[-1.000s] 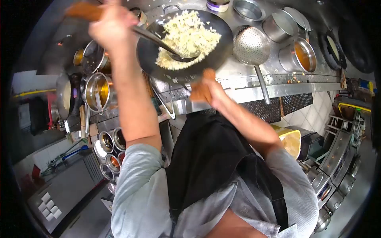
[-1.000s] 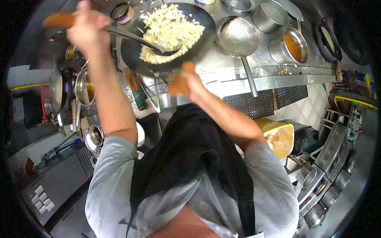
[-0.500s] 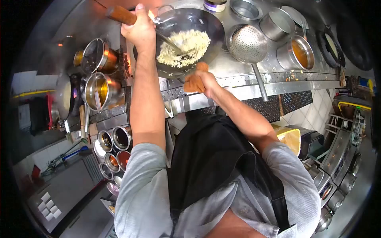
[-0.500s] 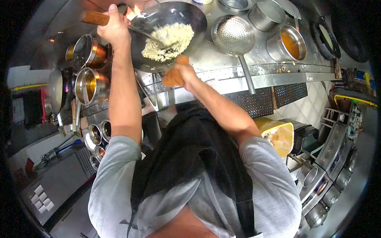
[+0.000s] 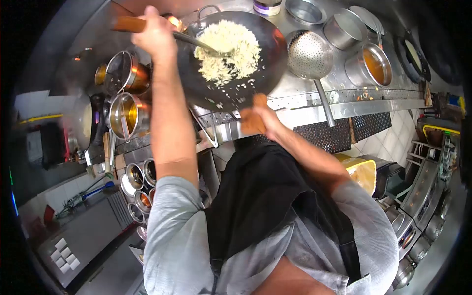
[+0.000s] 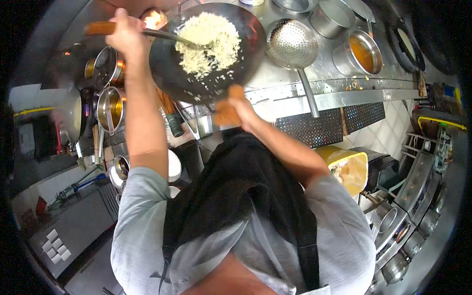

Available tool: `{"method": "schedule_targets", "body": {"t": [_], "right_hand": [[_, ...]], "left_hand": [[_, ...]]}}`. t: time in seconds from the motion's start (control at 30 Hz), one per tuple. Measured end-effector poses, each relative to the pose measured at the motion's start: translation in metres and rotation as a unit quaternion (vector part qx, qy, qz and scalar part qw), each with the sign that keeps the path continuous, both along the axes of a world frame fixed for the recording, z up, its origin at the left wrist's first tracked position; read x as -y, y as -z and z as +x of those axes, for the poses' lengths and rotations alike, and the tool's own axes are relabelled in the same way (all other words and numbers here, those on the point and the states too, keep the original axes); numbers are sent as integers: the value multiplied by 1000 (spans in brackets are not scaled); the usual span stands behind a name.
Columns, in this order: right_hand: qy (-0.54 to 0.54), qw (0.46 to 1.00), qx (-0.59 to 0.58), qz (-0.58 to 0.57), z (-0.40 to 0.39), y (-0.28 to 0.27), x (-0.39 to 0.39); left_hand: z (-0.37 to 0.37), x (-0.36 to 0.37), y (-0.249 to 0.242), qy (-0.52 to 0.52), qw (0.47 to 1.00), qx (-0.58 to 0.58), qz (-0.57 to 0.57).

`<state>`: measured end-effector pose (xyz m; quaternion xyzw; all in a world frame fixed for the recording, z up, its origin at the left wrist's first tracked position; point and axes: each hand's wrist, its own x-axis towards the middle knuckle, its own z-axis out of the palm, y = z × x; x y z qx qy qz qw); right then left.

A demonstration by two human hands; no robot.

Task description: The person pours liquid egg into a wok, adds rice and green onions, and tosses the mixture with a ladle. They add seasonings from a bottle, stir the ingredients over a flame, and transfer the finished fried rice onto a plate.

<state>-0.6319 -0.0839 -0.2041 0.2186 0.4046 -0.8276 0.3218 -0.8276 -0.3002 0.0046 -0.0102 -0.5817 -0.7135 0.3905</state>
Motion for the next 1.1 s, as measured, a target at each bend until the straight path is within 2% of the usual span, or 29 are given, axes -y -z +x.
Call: {"method": "schedule_targets", "body": {"t": [0.03, 0.1, 0.2, 0.23, 0.27, 0.33, 0.4, 0.43, 0.47, 0.5, 0.53, 0.57, 0.6, 0.63, 0.67, 0.7, 0.77, 0.8, 0.83, 0.87, 0.9, 0.93, 1.0, 1.07, 1.1], "right_hand": [[5, 1000, -13, 3, 22, 8, -13], [23, 999, -36, 1, 41, 27, -31], [49, 998, 35, 6, 10, -15, -18], [26, 998, 39, -34, -15, -12, -4], [20, 999, 38, -16, -40, -10, 10], [19, 999, 40, -15, -56, 19, 21], [11, 999, 29, -43, -21, 45, 3], [-6, 999, 18, -35, 4, 19, -13], [4, 1000, -3, -8, 26, 33, -24], [5, 1000, -13, 1, 33, 42, -31], [8, 1000, -18, 12, 39, 47, -35], [16, 1000, -12, -2, 33, 35, -33], [22, 1000, -7, -14, 15, 13, -25], [23, 998, 51, -27, -11, 3, -14], [6, 998, 48, -43, -37, -28, -6], [15, 999, 40, -21, -63, 3, 4], [40, 998, 45, -1, -88, 11, 26], [62, 996, 53, 20, -94, 15, 30], [60, 997, 52, 21, -101, 21, 30], [57, 997, 44, 8, -106, 29, 31], [52, 998, 37, -7, -110, 37, 33], [49, 998, 36, -10, -111, 50, 36], [54, 998, 10, 3, -117, 62, 38], [64, 998, 22, -11, -118, 60, 35], [78, 997, 8, -1, -115, 57, 34]], "left_hand": [[8, 7, -26, 56, 997, -3, 46], [32, 21, -71, 141, 988, 17, 52], [63, 13, -73, 213, 977, -12, 3], [64, -14, -58, 61, 997, 20, -53], [51, -33, -37, -24, 993, 88, -71], [18, -33, 2, 30, 999, 37, -15], [-3, -9, -10, 46, 999, 18, -10], [-9, 7, -21, 58, 998, 3, -4], [-7, 19, -45, 120, 992, -20, 38], [16, 0, -82, 57, 998, -10, 24], [33, -15, -107, 57, 997, -26, 36], [42, -27, -130, -4, 1000, 29, 10], [30, -7, -126, 43, 998, -42, -3], [41, -21, -134, 51, 997, -40, -38], [53, -40, -145, 59, 995, -40, -76], [52, -51, -142, 61, 994, -42, -76], [43, -64, -124, 19, 999, -28, -35], [36, -68, -113, 57, 998, -5, 21], [17, -57, -74, 83, 995, -61, -18], [10, -68, -52, 39, 999, 14, 15], [1, -63, -11, 70, 995, 62, -20], [-28, -46, 45, 155, 986, 15, 51], [-32, -26, 28, 126, 985, 102, 65], [-33, -13, 2, 92, 992, 84, 22], [-21, -9, -1, 63, 996, 46, -45]]}}
